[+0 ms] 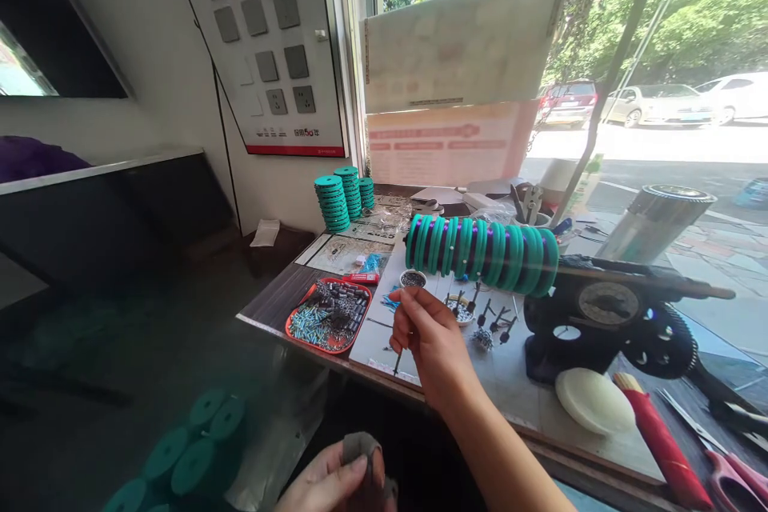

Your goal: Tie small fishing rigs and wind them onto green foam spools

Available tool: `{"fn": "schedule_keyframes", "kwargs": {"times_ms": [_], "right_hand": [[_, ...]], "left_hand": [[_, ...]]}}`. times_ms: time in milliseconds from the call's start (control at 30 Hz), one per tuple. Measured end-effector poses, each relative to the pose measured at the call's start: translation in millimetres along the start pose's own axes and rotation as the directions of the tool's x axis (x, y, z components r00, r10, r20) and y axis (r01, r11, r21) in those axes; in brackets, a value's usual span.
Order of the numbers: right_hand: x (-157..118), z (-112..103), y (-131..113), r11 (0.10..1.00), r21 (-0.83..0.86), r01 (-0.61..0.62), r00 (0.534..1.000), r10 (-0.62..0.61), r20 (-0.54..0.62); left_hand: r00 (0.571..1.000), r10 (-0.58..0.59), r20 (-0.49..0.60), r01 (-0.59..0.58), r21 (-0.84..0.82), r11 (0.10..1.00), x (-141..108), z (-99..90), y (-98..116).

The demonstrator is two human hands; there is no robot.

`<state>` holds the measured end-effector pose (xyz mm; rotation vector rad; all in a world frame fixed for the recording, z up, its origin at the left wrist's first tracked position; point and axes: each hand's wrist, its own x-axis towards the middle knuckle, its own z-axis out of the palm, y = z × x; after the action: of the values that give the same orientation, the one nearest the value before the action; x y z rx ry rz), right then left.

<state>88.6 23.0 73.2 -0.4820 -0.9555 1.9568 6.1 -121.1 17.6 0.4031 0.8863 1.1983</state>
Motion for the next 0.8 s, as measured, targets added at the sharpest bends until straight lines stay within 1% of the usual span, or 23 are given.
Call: {"fn": "schedule_keyframes", "kwargs": {"times_ms": [67,100,133,200,300,400,467,633,700,800], "right_hand": [[1,0,-4,0.996,-0.084,-0.011,1.000,0.011,0.002],[1,-1,-6,0.991,-0.131,-0.018,1.000,0.019,0.003],[2,-2,-8,0.984,-0.176,-0.025,1.000,0.026,0.003],[2,-3,-12,0.967,-0.256,-0.013,1.000,0.016,0.010],[2,-5,-15,0.944,-0.328,0.034,0.999,-0.024,0.034],[0,-5,-16,0.959,-0.283,-0.007,0.999,0.017,0.033],[0,-3,-15,0.971,-0.236,-0.042,0.999,0.049,0.024],[-1,-1,-12,0.983,-0.165,-0.085,0.996,0.089,0.014],[-1,-1,-11,0.985,-0.142,-0.097,0.995,0.100,0.013],[0,0,-10,0.994,-0.080,-0.078,0.997,0.077,-0.008]], "left_hand": [[0.986,0.094,0.140,-0.111,0.121,0.986,4,4.6,12],[0.972,0.144,0.186,-0.178,0.181,0.967,8,7.7,19],[0.960,0.181,0.216,-0.226,0.209,0.951,12,11.3,26],[0.949,0.219,0.228,-0.262,0.176,0.949,24,19.0,38],[0.956,0.228,0.185,-0.250,0.106,0.962,42,30.6,48],[0.967,0.243,0.076,-0.249,0.092,0.964,53,39.6,53],[0.967,0.251,0.036,-0.253,0.068,0.965,56,42.8,55],[0.967,0.253,0.016,-0.254,0.049,0.966,56,44.2,57],[0.965,0.262,0.017,-0.262,0.064,0.963,55,44.8,57],[0.952,0.302,0.044,-0.305,0.121,0.945,53,47.7,56]]}}
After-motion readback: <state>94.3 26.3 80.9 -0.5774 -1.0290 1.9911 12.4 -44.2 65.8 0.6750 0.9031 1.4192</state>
